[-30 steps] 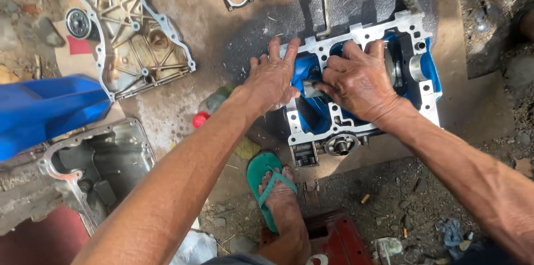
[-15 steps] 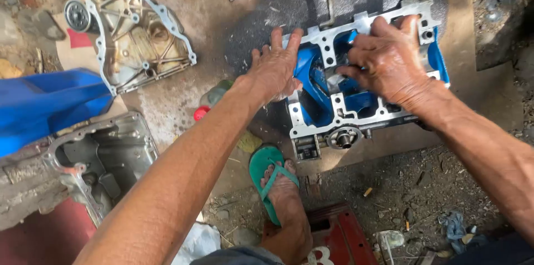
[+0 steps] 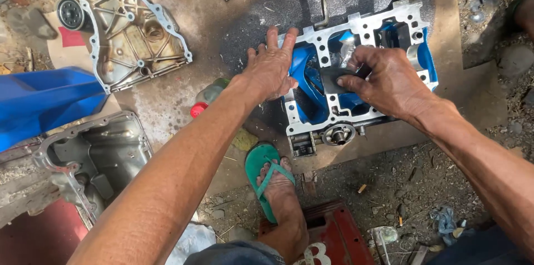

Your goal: The person scrubs the inside of a disassembled engine block with a brush and liquid, then pours a clear liquid from a bottle into the block and continues scrubbing. The person then lifts the engine block to inspect it.

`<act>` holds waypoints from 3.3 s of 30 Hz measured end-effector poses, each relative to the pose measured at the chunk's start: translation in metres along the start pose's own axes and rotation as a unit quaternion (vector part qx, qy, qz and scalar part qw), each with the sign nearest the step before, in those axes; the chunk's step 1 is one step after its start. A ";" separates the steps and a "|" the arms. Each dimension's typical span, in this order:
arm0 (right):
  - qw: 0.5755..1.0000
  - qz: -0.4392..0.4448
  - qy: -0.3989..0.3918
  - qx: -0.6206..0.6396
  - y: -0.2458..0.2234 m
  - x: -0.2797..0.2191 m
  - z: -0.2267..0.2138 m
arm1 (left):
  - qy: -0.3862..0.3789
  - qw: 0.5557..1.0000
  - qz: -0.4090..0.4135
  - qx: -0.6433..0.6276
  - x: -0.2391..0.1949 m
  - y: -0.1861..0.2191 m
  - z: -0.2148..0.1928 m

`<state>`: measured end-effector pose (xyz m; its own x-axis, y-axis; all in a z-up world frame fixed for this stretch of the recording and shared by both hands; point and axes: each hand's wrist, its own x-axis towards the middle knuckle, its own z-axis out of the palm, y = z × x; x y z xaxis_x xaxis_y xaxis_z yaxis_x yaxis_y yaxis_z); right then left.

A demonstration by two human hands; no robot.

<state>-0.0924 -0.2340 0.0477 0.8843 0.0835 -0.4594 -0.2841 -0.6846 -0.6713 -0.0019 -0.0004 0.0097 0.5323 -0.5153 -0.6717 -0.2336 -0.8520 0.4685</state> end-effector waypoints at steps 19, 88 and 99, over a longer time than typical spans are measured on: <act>0.990 0.020 -0.034 -0.133 0.004 0.028 0.026 | -0.014 1.000 0.000 -0.003 0.004 0.000 0.001; 0.973 0.117 0.043 -0.193 -0.002 -0.005 -0.033 | -0.003 0.998 -0.016 0.053 0.002 0.001 -0.008; 0.968 -0.034 0.249 0.029 -0.034 0.008 0.021 | 0.064 0.997 0.039 -0.001 -0.018 -0.010 -0.026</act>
<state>-0.0838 -0.1945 0.0546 0.9665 -0.2417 -0.0859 -0.2265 -0.6471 -0.7280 0.0124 0.0192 0.0321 0.6120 -0.5642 -0.5541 -0.2764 -0.8091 0.5186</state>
